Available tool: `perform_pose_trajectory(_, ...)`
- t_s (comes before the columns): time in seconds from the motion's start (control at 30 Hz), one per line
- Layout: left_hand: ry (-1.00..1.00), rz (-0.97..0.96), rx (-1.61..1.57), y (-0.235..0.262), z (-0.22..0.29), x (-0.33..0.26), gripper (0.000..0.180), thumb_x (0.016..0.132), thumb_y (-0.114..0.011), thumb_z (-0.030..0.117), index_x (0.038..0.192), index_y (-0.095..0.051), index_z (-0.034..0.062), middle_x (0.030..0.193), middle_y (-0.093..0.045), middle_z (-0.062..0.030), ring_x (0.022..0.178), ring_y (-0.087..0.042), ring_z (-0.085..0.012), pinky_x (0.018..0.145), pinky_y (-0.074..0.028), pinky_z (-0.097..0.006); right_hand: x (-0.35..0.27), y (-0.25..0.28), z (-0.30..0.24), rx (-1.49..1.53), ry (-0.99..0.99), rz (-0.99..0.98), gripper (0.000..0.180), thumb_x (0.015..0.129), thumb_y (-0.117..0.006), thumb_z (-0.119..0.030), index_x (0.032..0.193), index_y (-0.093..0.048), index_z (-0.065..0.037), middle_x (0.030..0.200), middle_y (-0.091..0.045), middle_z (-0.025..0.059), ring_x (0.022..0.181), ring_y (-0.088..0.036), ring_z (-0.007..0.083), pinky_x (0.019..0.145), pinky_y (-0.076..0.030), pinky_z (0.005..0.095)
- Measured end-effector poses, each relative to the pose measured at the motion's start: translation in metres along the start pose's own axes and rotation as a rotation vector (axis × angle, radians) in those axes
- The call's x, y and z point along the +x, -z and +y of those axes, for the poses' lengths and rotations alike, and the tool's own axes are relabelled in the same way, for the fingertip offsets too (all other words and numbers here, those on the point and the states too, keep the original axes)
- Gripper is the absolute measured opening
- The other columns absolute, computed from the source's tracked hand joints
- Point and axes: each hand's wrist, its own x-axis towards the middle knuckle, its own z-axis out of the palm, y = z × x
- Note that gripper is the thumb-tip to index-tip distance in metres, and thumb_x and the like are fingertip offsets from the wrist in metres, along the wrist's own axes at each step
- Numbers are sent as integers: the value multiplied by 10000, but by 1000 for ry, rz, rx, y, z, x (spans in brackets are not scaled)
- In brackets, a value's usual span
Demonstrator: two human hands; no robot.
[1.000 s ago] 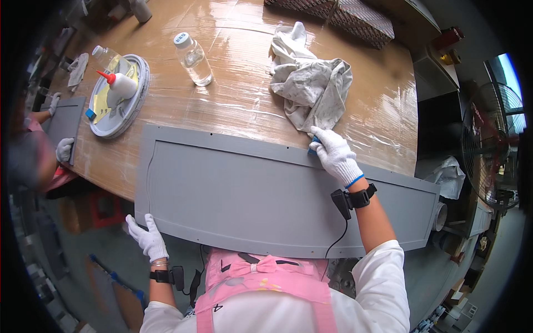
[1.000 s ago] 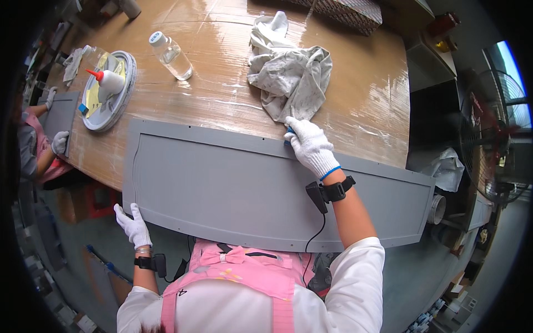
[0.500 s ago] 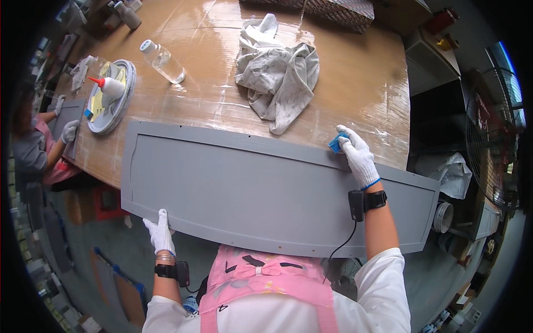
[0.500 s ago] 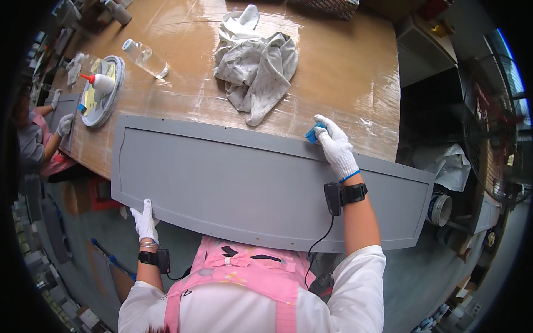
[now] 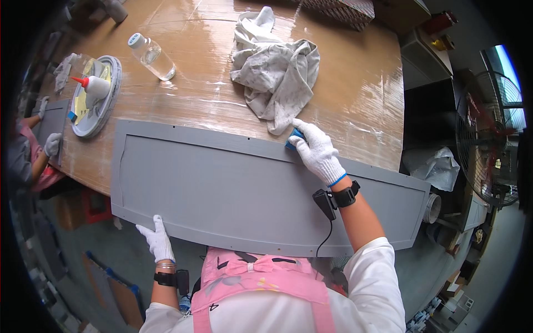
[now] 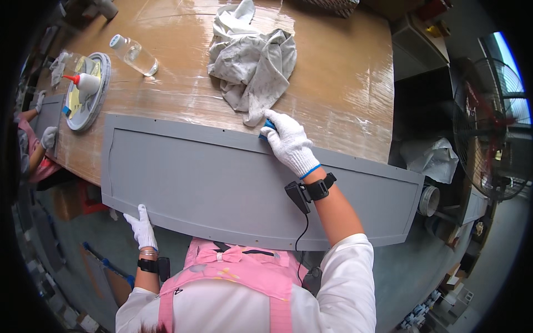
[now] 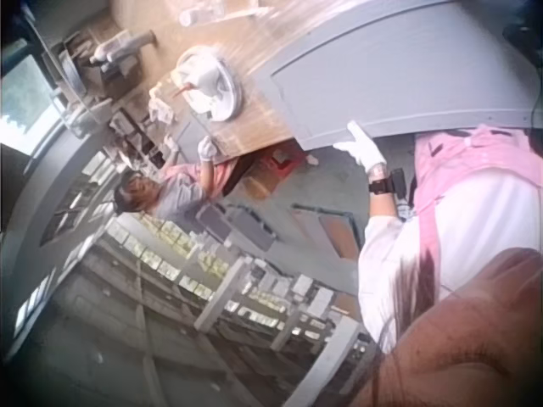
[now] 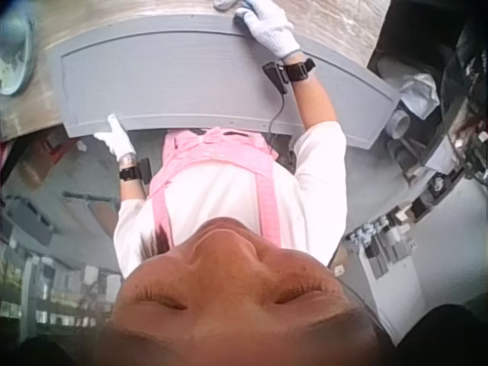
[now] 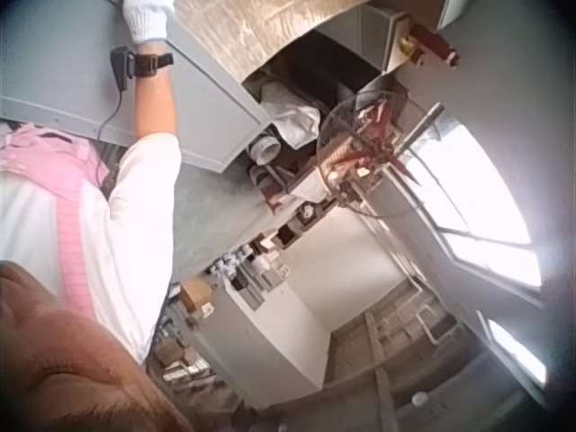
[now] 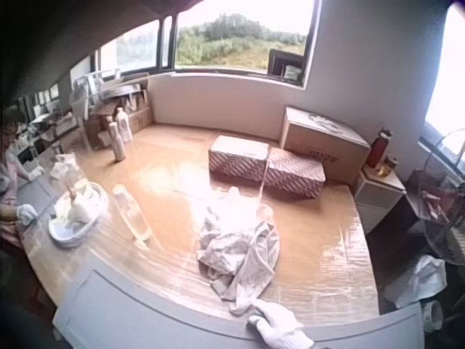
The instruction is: Applying adhesive and finishing a furniture panel at a manufacturing workstation.
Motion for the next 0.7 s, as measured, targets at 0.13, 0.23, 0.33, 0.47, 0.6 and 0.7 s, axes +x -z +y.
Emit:
perform_pose_trajectory(0.13,-37,47,34,-5,-12,8,996,896,-504,670,1544,-91,36,1497,-355,-285,1318,-439,-447,1069,-396,-463,10,-4,-6,-128,99,-45,365,878,-663,-150,1230,-594,-80,922,-636,149,875,-621,342,801,-510,417)
perform_pose_trajectory(0.23,-52,50,79,-6,-13,8,1005,896,-490,682,1540,-92,22,1480,-373,-296,1300,-455,-454,1056,-406,-463,11,4,-8,-177,68,-98,336,891,-642,-161,1214,-585,-87,924,-635,154,896,-615,352,808,-505,434)
perform_pose_trajectory(0.33,-37,23,108,-6,-13,9,1005,895,-482,689,1541,-92,26,1467,-393,-296,1287,-469,-456,1051,-409,-468,4,17,4,-218,29,-123,293,917,-605,-188,1191,-567,-91,949,-636,163,946,-605,374,832,-495,461)
perform_pose_trajectory(0.47,-28,37,91,-5,-4,2,996,896,-469,696,1541,-110,27,1463,-399,-295,1279,-476,-453,1048,-408,-471,-12,40,32,-306,16,-101,310,915,-617,-185,1206,-560,-97,947,-635,158,934,-607,367,816,-500,461)
perform_pose_trajectory(0.6,-57,94,-31,-11,-3,-13,970,907,-466,680,1532,-157,5,1459,-409,-284,1281,-478,-431,1060,-398,-446,-31,73,60,-362,-5,-108,332,891,-648,-148,1209,-566,-100,926,-636,150,918,-609,363,797,-505,449)
perform_pose_trajectory(0.7,-63,111,-77,-18,11,-44,943,922,-513,619,1511,-194,-44,1457,-424,-263,1286,-487,-378,1068,-395,-400,-50,102,89,-402,-34,-127,339,892,-643,-143,1218,-562,-98,922,-631,150,918,-608,364,798,-504,450)
